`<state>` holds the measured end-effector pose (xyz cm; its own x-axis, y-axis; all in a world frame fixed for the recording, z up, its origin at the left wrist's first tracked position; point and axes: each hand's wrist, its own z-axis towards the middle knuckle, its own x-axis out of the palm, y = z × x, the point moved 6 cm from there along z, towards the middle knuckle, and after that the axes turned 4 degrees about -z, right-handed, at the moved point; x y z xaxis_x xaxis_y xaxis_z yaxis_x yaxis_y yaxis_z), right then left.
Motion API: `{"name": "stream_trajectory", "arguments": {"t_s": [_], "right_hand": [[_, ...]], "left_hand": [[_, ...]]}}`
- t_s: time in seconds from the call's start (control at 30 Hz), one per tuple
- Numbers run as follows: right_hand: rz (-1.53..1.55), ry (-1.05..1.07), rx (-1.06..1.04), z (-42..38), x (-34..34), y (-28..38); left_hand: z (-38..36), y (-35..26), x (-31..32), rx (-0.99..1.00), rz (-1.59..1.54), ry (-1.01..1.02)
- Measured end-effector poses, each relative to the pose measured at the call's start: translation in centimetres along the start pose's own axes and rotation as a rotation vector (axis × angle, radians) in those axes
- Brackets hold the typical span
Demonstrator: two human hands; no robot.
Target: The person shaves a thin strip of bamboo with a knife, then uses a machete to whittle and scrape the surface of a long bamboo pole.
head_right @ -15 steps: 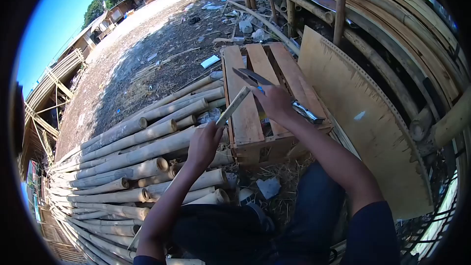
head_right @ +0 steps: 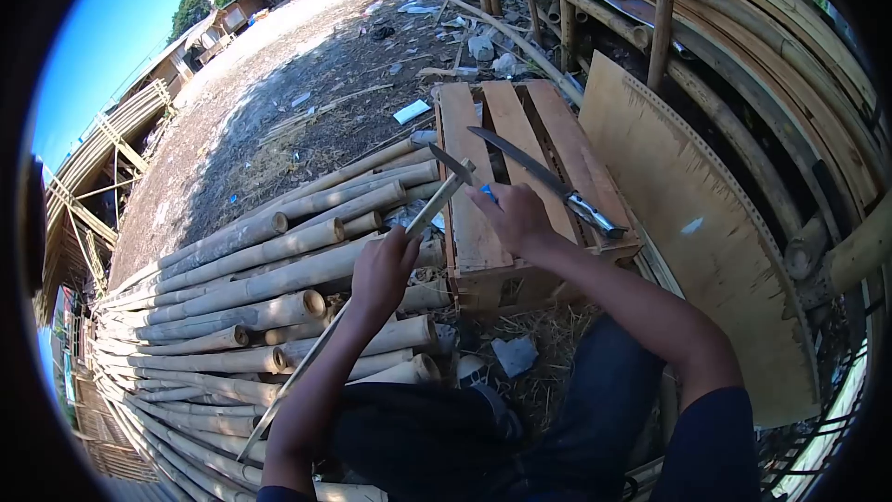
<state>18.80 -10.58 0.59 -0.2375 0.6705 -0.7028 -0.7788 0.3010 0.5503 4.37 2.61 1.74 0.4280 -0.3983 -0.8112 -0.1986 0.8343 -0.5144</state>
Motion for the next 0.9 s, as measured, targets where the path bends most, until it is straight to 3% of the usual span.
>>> {"name": "stream_trajectory", "arguments": {"t_s": [0.13, 0.2, 0.27, 0.33, 0.37, 0.4, 0.43, 0.5, 0.53, 0.6, 0.67, 0.73, 0.77, 0.83, 0.87, 0.9], "right_hand": [[-0.087, 0.008, -0.134, -0.7, 0.5, 1.5], [0.114, 0.039, 0.159, 1.2, -1.8, -0.8], [0.107, 0.024, 0.174, 0.4, -1.3, -0.1], [-0.043, 0.040, -0.098, -0.8, 0.7, 1.8], [-0.054, 0.021, -0.084, -0.5, 0.2, 0.7], [0.052, -0.150, 0.088, 1.0, -1.3, -3.2], [0.060, -0.157, 0.090, 0.9, -2.1, -6.9], [0.321, -0.381, 0.715, -0.2, -5.1, -15.0], [0.317, -0.384, 0.693, 0.5, -5.0, -15.1], [0.439, -0.094, 0.644, -0.1, -1.5, -13.8], [0.433, -0.058, 0.580, 0.8, -1.6, -10.1], [0.355, 0.020, 0.337, 1.5, -1.1, -6.8], [0.355, 0.034, 0.351, 1.2, -0.7, -7.1], [0.254, 0.002, 0.082, 1.4, -1.0, -5.8], [0.254, 0.013, 0.086, 1.4, -1.0, -6.0], [0.337, 0.115, 0.251, 1.3, -0.9, -6.4]], "left_hand": [[-0.4, -0.9, 0.8, 0.020, 0.090, 0.017], [-0.2, -0.8, 0.5, 0.025, 0.021, -0.016], [-0.1, -0.6, 0.7, 0.014, 0.042, 0.000], [0.0, -0.8, 1.5, 0.009, 0.065, 0.037], [-0.1, -0.8, 1.4, 0.011, 0.086, 0.026], [-0.3, -0.8, 1.0, 0.013, 0.116, 0.019], [-0.6, -1.4, 0.0, 0.019, 0.161, -0.010], [-0.7, -0.8, -1.3, 0.025, 0.145, -0.025], [-0.4, -0.6, -1.7, 0.026, 0.116, -0.031], [-0.2, -0.3, -1.4, 0.019, 0.084, -0.028], [0.1, 0.1, -0.3, -0.054, -0.017, 0.085], [0.2, 0.3, 0.1, -0.092, -0.110, 0.162], [0.0, 0.5, 0.4, -0.129, -0.201, 0.222], [-0.2, 0.5, 0.3, -0.191, -0.296, 0.303], [-0.3, 0.6, 0.3, -0.223, -0.300, 0.313], [-0.5, 0.6, 0.2, -0.248, -0.306, 0.328]]}}
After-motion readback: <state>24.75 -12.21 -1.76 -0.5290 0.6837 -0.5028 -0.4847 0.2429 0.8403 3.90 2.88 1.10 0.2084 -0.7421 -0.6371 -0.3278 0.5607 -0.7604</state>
